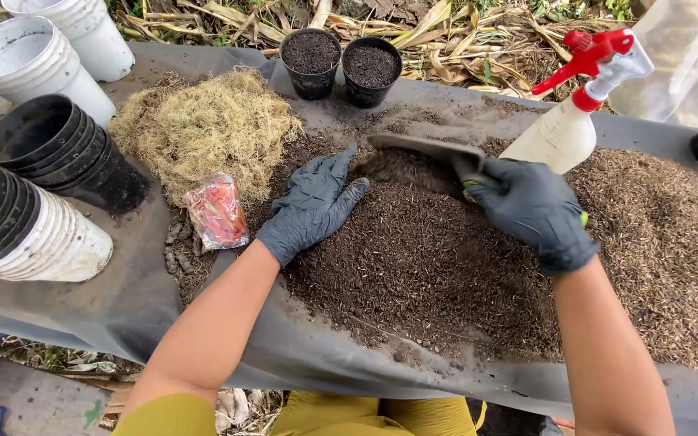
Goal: Mixing potting medium and filling small plastic pots on a workbench.
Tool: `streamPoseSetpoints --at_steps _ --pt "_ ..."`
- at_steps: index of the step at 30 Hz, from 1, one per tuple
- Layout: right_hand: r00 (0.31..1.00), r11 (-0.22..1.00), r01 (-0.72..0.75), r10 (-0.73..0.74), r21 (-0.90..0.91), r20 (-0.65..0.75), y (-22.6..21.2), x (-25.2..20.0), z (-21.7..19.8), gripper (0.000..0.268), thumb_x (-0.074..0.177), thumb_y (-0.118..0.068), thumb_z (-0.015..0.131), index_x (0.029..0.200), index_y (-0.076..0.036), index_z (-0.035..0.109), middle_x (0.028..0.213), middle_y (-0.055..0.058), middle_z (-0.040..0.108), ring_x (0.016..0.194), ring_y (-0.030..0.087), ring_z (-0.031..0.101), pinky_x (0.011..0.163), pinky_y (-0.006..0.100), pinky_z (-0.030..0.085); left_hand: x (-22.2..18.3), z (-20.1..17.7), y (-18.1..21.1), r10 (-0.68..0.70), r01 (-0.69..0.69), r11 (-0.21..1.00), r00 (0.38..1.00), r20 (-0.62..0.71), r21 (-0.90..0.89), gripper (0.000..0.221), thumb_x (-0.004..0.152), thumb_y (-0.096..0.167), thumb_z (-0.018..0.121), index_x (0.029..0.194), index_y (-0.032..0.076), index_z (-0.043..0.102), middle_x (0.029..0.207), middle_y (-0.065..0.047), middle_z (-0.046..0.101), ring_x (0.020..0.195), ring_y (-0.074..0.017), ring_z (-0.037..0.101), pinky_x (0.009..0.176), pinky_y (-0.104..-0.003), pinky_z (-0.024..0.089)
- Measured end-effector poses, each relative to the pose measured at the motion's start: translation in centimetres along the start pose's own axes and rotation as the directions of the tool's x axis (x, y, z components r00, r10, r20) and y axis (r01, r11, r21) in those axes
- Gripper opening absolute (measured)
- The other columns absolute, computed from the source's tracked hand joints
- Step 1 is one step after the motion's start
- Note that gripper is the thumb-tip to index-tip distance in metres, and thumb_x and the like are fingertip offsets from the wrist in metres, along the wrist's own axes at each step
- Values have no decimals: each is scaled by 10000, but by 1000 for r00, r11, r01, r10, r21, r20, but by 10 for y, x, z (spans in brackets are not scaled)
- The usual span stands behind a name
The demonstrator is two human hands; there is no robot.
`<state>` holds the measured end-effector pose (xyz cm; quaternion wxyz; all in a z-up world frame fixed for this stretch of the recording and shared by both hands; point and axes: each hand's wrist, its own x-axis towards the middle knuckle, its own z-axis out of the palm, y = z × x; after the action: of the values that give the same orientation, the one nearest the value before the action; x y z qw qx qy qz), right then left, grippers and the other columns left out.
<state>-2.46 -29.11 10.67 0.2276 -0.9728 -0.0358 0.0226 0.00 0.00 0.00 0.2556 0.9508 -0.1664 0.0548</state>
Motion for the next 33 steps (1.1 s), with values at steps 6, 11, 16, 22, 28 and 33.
streamPoseSetpoints --at_steps 6,11,16,22,28,33 --pt "815 880 69 -322 -471 -482 78 27 31 364 1038 -187 651 1390 -275 685 896 13 677 644 259 649 508 405 552 3 -13 9 3 5 996 996 89 -93 775 1010 609 292 1636 163 194 1592 -232 383 1474 -450 284 1183 -571 187" --pt "863 852 -110 -174 -512 -474 83 19 52 158 1076 -260 633 1044 -110 676 753 42 633 555 219 637 420 334 530 5 -12 8 58 -57 998 997 49 -22 724 1029 559 304 1593 105 309 1529 -182 462 1405 -390 398 1124 -578 274" --pt "908 857 -117 -112 -502 -403 85 19 48 188 985 -197 595 1055 -79 724 820 95 680 602 326 691 455 435 569 6 -9 7 63 -63 998 997 39 3 687 1032 558 305 1553 120 399 1465 -158 519 1368 -362 435 1073 -567 335" --pt "986 946 -151 121 -287 -118 50 13 22 523 1125 -501 431 889 -145 732 780 130 742 712 400 707 681 497 582 8 -10 7 12 -10 996 1000 24 -89 682 1037 575 272 1525 140 466 1486 -163 544 1385 -461 430 1177 -575 215" --pt "986 980 -168 166 -102 -30 34 -1 5 395 999 -620 547 1151 -355 798 866 73 737 837 300 694 790 450 538 4 -9 20 204 -195 932 979 -2 -305 580 1029 542 401 1510 241 520 956 -62 620 884 -220 580 774 -369 492" --pt "901 950 295 -241 100 -360 70 -9 11 180 1027 -296 807 1092 -129 823 919 -52 748 870 50 630 719 247 546 1 -24 37 154 -210 733 978 -143 -646 502 1042 391 525 1467 125 505 1394 -129 615 1346 -280 572 1157 -447 476"
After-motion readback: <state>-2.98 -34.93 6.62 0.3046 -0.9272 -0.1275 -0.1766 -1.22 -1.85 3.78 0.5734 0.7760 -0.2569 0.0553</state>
